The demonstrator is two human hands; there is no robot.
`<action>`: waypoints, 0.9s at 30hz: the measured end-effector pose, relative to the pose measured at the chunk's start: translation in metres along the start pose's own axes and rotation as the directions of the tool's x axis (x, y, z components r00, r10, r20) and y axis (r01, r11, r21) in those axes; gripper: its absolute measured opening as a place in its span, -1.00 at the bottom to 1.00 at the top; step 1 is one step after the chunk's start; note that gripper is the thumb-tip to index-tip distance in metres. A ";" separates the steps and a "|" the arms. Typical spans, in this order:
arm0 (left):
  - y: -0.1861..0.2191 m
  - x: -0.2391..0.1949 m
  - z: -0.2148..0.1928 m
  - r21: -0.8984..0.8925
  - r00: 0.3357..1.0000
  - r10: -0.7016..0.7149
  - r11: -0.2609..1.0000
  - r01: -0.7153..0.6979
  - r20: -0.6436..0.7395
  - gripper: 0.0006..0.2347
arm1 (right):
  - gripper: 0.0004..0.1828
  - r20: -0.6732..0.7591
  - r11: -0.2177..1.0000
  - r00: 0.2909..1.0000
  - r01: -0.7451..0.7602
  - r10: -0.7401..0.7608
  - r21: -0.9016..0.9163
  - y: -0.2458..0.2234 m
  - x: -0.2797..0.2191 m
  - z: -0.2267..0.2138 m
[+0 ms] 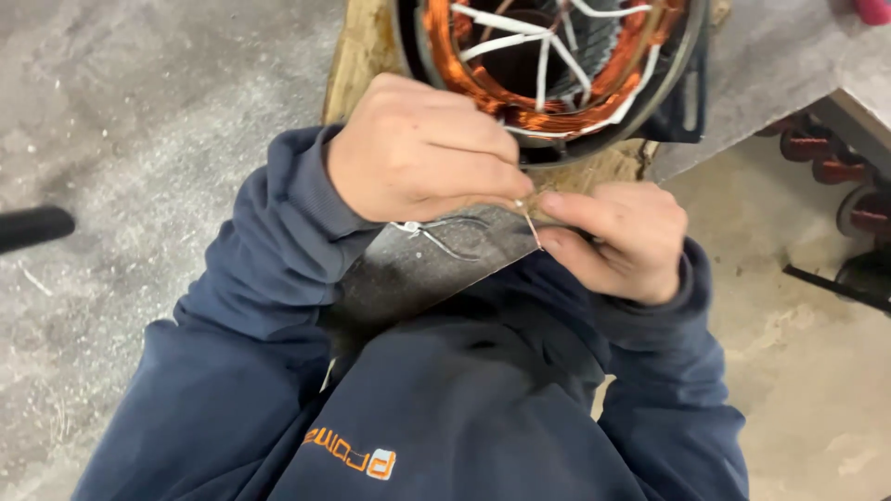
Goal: The person works on an electric motor stator with copper windings on a workbench. They route and tie the white and blue lead wires around the windings, then twist bare copper wire ends together by hand and sand the wire ends with a small abrasive tool.
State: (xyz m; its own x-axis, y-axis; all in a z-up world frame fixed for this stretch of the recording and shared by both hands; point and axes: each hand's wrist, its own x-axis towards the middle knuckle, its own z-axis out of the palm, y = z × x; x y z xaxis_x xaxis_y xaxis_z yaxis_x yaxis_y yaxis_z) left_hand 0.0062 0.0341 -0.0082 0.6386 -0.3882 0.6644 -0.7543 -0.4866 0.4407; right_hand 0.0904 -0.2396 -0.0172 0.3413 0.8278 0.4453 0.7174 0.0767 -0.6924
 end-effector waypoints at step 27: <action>0.010 0.010 0.000 -0.027 0.994 -0.109 0.994 0.109 0.022 -0.78 | -0.54 -0.217 0.768 0.967 0.039 0.132 0.639 0.006 -0.099 0.053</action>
State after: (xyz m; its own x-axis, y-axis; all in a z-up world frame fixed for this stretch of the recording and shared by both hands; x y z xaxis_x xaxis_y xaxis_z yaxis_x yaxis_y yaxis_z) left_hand 0.0050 0.0255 0.0026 0.7201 -0.3504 0.5989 -0.6838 -0.5049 0.5268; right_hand 0.0289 -0.2921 -0.0957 0.5565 0.6902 0.4626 0.1766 0.4458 -0.8775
